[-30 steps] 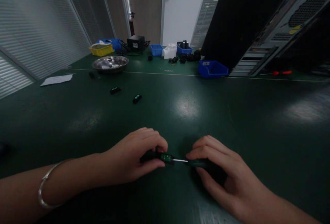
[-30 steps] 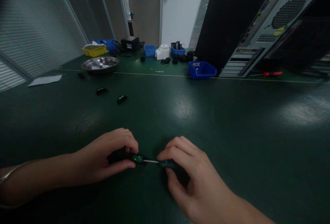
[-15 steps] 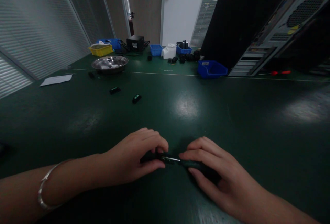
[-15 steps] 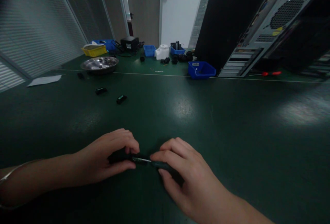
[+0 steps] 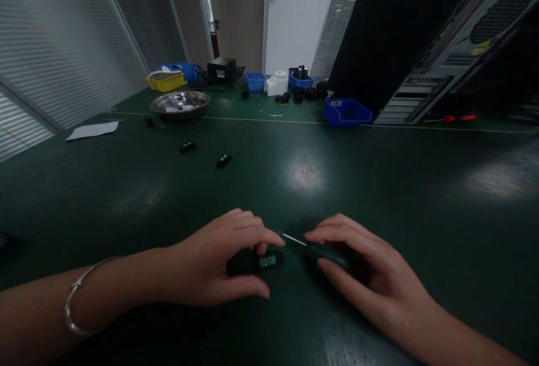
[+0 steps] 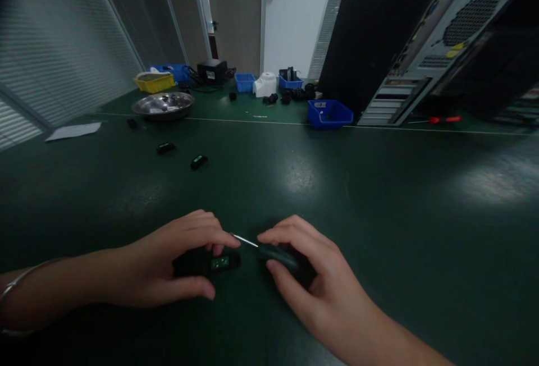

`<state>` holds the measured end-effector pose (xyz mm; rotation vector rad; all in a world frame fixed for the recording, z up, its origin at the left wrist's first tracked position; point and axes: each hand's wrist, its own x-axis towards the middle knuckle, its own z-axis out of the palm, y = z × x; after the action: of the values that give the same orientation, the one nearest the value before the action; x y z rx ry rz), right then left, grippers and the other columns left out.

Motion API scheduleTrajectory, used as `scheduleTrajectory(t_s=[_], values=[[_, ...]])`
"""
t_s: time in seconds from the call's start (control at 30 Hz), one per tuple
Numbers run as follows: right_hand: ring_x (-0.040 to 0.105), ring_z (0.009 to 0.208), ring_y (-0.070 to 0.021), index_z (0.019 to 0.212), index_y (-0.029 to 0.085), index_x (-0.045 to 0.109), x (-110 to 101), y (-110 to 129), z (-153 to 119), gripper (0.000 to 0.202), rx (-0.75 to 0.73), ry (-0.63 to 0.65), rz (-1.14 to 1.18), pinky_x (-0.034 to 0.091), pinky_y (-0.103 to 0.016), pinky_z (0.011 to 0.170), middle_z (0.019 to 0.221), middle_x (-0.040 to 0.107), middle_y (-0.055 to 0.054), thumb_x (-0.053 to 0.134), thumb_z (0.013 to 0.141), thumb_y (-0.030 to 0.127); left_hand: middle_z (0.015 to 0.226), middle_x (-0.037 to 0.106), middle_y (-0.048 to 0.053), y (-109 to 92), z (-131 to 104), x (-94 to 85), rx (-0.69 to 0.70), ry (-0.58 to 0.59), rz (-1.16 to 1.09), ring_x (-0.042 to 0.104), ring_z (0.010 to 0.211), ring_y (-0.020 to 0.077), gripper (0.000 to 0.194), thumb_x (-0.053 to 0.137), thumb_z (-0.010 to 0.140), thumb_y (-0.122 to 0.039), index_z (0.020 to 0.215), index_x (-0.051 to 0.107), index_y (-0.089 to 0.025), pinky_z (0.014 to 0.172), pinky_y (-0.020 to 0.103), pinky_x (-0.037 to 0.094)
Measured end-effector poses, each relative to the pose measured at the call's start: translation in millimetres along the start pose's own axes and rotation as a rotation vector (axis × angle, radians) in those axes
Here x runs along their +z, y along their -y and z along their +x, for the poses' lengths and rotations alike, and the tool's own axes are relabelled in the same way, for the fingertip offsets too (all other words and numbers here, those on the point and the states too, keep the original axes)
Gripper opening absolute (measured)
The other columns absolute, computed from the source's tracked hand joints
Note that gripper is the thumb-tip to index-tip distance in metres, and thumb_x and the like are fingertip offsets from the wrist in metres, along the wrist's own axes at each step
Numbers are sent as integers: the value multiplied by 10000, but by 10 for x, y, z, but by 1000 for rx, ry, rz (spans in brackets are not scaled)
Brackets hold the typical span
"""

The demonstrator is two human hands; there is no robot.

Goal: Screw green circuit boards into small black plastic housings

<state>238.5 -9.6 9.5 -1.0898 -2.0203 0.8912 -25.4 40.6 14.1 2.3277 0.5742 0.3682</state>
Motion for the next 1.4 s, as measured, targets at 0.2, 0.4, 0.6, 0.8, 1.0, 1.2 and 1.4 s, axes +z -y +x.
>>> scheduleTrajectory(t_s=[0.2, 0.4, 0.6, 0.8, 1.0, 1.2, 1.4], values=[[651, 947, -199, 1111, 269, 624, -14, 18, 3, 261, -16, -3, -14, 550, -316, 788, 1012, 658, -38, 561, 912, 113, 1012, 608, 46, -18, -9, -67, 3, 68, -30, 548, 955, 217, 421, 665, 877, -205, 1276, 540, -257, 926, 370, 372], [637, 892, -189, 1048, 251, 623, -23, 77, 4, 288, -85, 55, -53, 549, -303, 741, 960, 643, -37, 522, 866, 53, 956, 601, 27, -25, 25, -75, -36, 83, -54, 552, 913, 199, 362, 718, 868, -256, 1204, 584, -242, 854, 319, 384], [614, 836, -215, 987, 220, 620, 0, 85, 15, 249, -81, 95, -121, 527, -335, 680, 907, 624, -57, 511, 838, 53, 942, 599, 18, -32, 31, -70, -46, 65, -47, 549, 895, 191, 351, 748, 853, -284, 1169, 599, -247, 829, 309, 382], [571, 839, -235, 1059, 203, 595, 5, 65, 2, 265, -141, 170, -274, 491, -384, 688, 948, 596, -79, 496, 858, 60, 941, 604, 22, -17, 31, -31, -11, 47, -9, 546, 883, 196, 324, 746, 853, -337, 1127, 606, -236, 811, 313, 366], [554, 855, -246, 1165, 199, 569, 2, 44, -62, 355, -242, 153, -415, 475, -422, 724, 1001, 588, -91, 512, 851, 43, 950, 595, 23, -16, 32, -18, -18, 60, 19, 537, 887, 194, 316, 741, 857, -359, 1099, 599, -212, 805, 313, 347], [559, 877, -252, 1150, 185, 570, -6, 73, -89, 342, -260, 141, -436, 470, -427, 742, 1027, 591, -103, 521, 847, 34, 950, 594, 27, -25, 33, -14, -13, 56, 25, 530, 885, 199, 308, 732, 862, -372, 1087, 595, -212, 798, 314, 349], [561, 862, -239, 1176, 210, 586, 1, 106, -82, 398, -261, 209, -339, 473, -409, 723, 1014, 602, -85, 523, 830, 25, 944, 593, 22, -36, 36, -12, -15, 51, 37, 529, 879, 194, 316, 758, 838, -307, 1092, 595, -215, 789, 306, 349]])
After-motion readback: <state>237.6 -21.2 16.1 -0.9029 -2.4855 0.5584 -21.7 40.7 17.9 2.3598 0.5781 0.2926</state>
